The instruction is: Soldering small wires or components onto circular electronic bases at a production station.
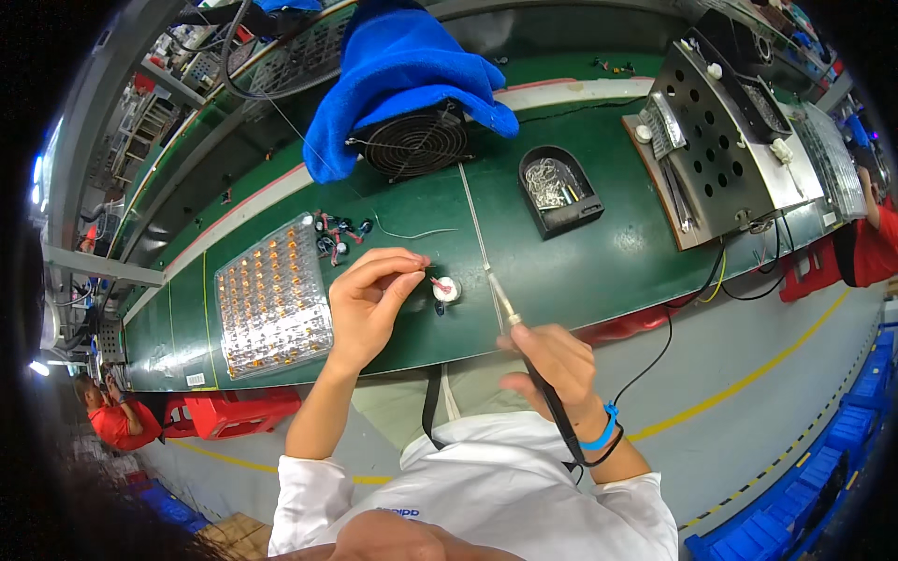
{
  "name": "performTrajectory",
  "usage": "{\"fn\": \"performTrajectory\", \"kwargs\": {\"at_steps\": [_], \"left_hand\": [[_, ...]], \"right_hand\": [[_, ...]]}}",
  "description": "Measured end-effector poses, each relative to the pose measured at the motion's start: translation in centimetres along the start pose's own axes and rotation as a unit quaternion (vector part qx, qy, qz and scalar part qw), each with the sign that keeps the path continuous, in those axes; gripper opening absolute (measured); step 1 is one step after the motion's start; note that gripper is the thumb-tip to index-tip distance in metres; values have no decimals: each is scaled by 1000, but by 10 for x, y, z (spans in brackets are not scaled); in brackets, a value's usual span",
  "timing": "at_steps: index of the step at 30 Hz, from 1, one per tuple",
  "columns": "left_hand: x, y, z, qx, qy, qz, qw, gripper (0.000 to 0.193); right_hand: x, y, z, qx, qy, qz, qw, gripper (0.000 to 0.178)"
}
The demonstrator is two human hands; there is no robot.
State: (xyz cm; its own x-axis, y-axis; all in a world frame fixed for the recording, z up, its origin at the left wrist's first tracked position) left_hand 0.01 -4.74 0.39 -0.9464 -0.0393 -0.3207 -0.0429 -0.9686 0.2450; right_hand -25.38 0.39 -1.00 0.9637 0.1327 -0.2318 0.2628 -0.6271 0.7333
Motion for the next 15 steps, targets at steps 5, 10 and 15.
{"fn": "performTrajectory", "kwargs": {"at_steps": [5,10,15], "left_hand": [[6,-6,1,78,113,5,991,13],[9,-10,7,132,177,8,975,15],[10,-7,4,162,183,3,970,15]], "right_hand": [[3,-2,-5,24,-45,-23,998,44],[9,-3,-3,54,-50,-2,997,41],[7,0,-2,66,-42,-4,997,42]]}}
Point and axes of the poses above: each hand's wrist, its own y-axis towards the middle knuckle, its own x-axis out of the palm, z = x × y, the point moved 3 cm from there along y, towards the middle knuckle, and after that the axes turned 10 degrees about y, right-handed, at the moved point
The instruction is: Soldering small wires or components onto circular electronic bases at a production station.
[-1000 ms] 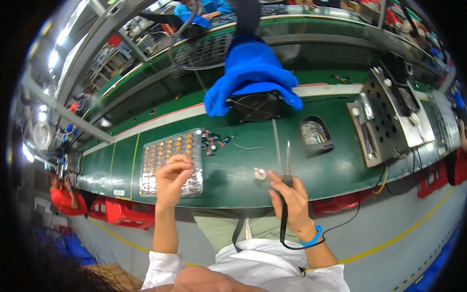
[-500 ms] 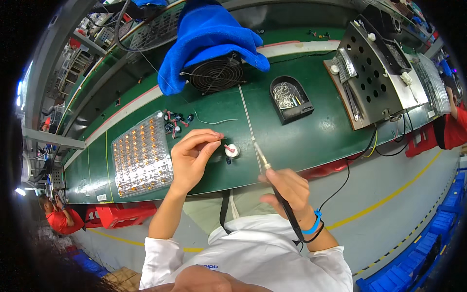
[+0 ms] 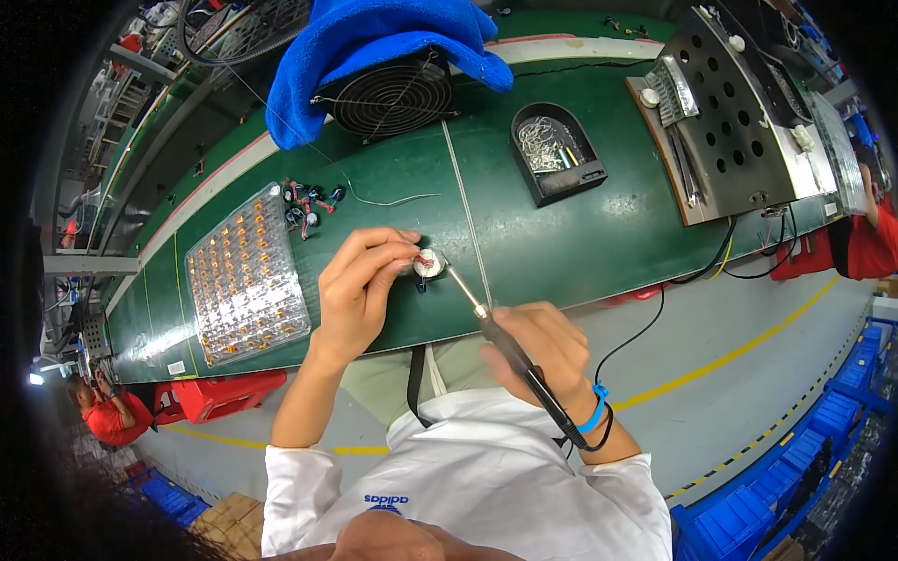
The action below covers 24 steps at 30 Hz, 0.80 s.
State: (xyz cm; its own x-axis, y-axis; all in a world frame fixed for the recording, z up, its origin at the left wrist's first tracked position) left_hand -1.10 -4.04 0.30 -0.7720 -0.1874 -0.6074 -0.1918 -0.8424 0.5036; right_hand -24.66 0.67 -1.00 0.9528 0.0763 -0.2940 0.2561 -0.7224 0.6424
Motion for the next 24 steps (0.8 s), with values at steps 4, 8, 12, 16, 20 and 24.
{"fn": "performTrajectory", "kwargs": {"at_steps": [4,8,12,16,20,24], "left_hand": [[0,3,0,-32,-19,-24,999,14],[2,3,-1,-25,-27,-45,998,14],[2,3,2,-37,-21,-48,998,10],[2,3,2,-38,-22,-48,998,10],[2,3,2,-32,-17,-49,998,10],[2,3,3,-28,-19,-52,998,10]], "right_hand": [[0,2,0,25,28,12,999,37],[1,4,1,18,9,-4,1000,33],[3,6,1,7,9,-12,1000,34],[4,6,0,-5,6,-12,1000,37],[4,6,0,-5,5,-17,1000,37],[3,7,-1,-3,3,-15,1000,37]]}}
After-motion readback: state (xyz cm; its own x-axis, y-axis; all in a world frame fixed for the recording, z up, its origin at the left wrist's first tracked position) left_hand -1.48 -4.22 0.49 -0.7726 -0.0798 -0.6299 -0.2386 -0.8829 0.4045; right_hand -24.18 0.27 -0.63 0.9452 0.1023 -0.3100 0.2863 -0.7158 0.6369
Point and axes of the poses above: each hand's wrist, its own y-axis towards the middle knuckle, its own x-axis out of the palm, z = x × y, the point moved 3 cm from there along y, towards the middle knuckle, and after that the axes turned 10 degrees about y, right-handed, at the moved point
